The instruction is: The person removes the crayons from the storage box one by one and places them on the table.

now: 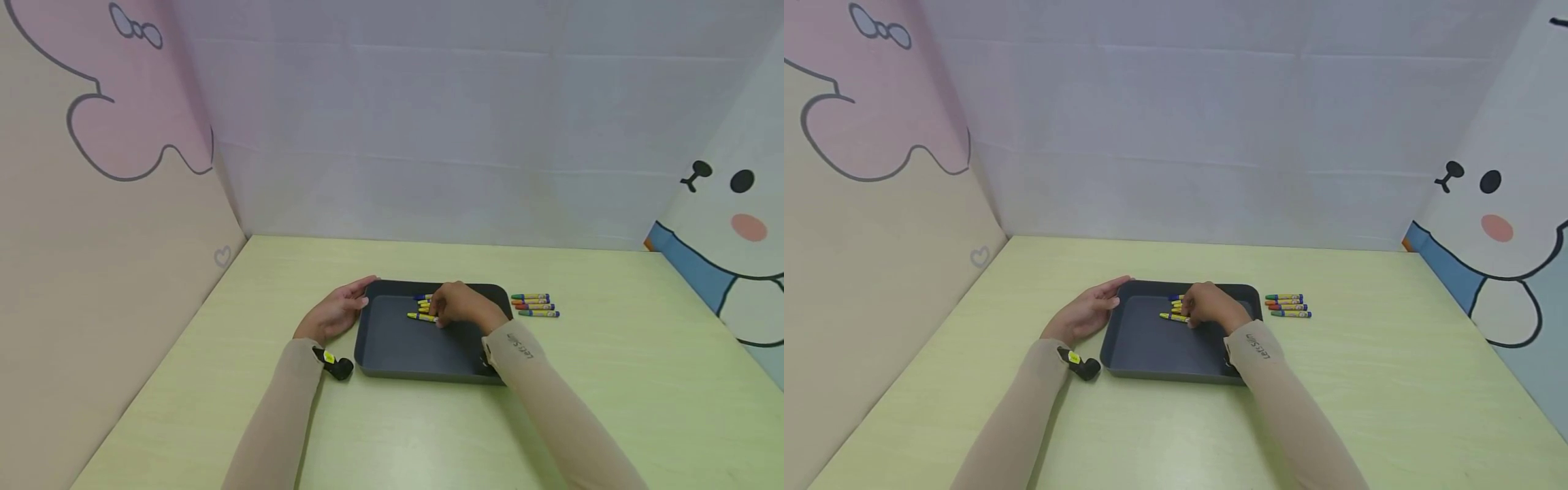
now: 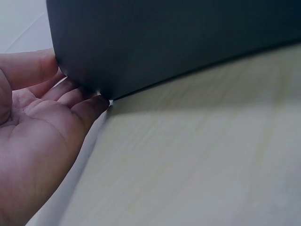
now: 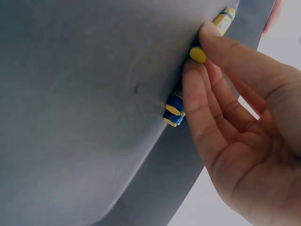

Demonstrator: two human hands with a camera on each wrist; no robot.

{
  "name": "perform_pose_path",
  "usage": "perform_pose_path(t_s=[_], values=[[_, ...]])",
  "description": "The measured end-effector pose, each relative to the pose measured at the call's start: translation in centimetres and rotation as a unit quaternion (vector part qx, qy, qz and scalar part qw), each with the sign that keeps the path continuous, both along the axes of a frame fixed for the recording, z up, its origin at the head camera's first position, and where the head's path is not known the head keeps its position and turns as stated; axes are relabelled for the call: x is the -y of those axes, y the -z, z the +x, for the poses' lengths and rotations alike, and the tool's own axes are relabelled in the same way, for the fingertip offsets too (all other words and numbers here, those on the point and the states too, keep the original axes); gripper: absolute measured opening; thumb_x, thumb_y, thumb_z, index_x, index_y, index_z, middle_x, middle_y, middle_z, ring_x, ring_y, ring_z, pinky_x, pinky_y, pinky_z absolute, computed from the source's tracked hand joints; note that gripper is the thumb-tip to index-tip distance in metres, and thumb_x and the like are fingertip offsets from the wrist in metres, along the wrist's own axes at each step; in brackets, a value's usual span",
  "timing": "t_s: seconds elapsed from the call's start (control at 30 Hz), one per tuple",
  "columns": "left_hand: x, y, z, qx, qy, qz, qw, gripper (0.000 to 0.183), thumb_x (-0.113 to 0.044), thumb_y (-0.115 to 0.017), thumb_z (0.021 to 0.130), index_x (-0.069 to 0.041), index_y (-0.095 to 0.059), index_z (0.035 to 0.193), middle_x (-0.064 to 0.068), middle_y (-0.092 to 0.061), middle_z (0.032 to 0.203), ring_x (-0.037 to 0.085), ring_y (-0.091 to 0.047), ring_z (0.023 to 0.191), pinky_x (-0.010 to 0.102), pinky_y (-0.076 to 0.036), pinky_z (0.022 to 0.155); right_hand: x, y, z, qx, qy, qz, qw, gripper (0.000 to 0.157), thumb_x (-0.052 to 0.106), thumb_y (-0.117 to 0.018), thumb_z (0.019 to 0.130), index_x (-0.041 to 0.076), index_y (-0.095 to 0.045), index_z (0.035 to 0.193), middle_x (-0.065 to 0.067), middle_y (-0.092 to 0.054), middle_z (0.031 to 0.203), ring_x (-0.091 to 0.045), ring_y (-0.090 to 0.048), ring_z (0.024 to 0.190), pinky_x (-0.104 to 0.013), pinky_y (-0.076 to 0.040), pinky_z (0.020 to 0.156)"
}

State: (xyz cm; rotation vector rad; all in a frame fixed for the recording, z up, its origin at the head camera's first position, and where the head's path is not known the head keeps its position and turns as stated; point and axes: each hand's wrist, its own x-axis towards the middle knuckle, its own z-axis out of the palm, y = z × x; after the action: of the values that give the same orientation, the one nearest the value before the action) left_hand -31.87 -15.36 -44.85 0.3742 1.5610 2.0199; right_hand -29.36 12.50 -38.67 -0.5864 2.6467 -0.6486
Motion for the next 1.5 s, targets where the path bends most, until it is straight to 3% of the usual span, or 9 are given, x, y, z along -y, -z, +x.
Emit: perform_pose_path(t_s=[0.37, 0.67, 0.97, 1.2, 1.5], values=[[0.3, 0.0, 0.0, -0.003, 0.006, -0.007, 1.0000, 0.061, 0.006, -0.037, 0.099, -0.007, -0.016, 0.155, 0.003, 0.002, 0.163, 0.020, 0.001, 0.149, 0.026, -0.026, 0.111, -1.0, 0.6, -0.6, -0.013, -0.038, -0.038, 0.998, 0.009, 0.008, -0.074, 0.082, 0.010, -0.075, 0.091, -0.001, -0.071, 0.083, -0.010, -0.062, 0.070, -0.029, -0.052, 0.068], [0.1, 0.0, 0.0, 0.005, -0.002, -0.002, 1.0000, 0.060, 0.007, -0.037, 0.099, -0.007, -0.018, 0.154, 0.004, -0.005, 0.163, 0.023, -0.010, 0.149, 0.019, -0.037, 0.100, -1.3, 0.5, -0.6, -0.004, -0.048, -0.054, 0.997, 0.011, 0.008, -0.074, 0.083, 0.009, -0.075, 0.093, -0.001, -0.071, 0.084, -0.009, -0.063, 0.071, -0.029, -0.052, 0.069], [0.0, 0.1, 0.2, 0.007, -0.004, -0.003, 1.0000, 0.060, 0.007, -0.037, 0.099, -0.007, -0.018, 0.154, 0.005, -0.004, 0.163, 0.024, -0.008, 0.149, 0.018, -0.039, 0.096, -1.6, 0.2, -0.4, 0.005, -0.055, -0.054, 0.997, 0.013, 0.007, -0.073, 0.083, 0.007, -0.075, 0.096, -0.004, -0.072, 0.088, -0.011, -0.065, 0.075, -0.031, -0.053, 0.071], [0.1, 0.2, 0.1, 0.004, -0.006, -0.012, 0.9999, 0.060, 0.006, -0.038, 0.099, -0.008, -0.018, 0.155, 0.004, -0.001, 0.163, 0.022, -0.004, 0.149, 0.023, -0.034, 0.104, -1.7, -0.3, -0.3, 0.008, -0.061, -0.050, 0.997, 0.013, 0.009, -0.073, 0.084, 0.007, -0.075, 0.097, -0.004, -0.072, 0.092, -0.012, -0.065, 0.077, -0.031, -0.053, 0.073], [0.2, 0.1, 0.1, -0.006, -0.003, -0.015, 0.9999, 0.060, 0.005, -0.038, 0.100, -0.008, -0.018, 0.155, 0.004, 0.003, 0.163, 0.021, 0.002, 0.149, 0.017, -0.036, 0.097, -2.4, -1.3, -0.3, -0.003, -0.064, -0.046, 0.997, 0.012, 0.008, -0.073, 0.084, 0.008, -0.075, 0.095, -0.003, -0.072, 0.091, -0.011, -0.064, 0.078, -0.030, -0.053, 0.072]])
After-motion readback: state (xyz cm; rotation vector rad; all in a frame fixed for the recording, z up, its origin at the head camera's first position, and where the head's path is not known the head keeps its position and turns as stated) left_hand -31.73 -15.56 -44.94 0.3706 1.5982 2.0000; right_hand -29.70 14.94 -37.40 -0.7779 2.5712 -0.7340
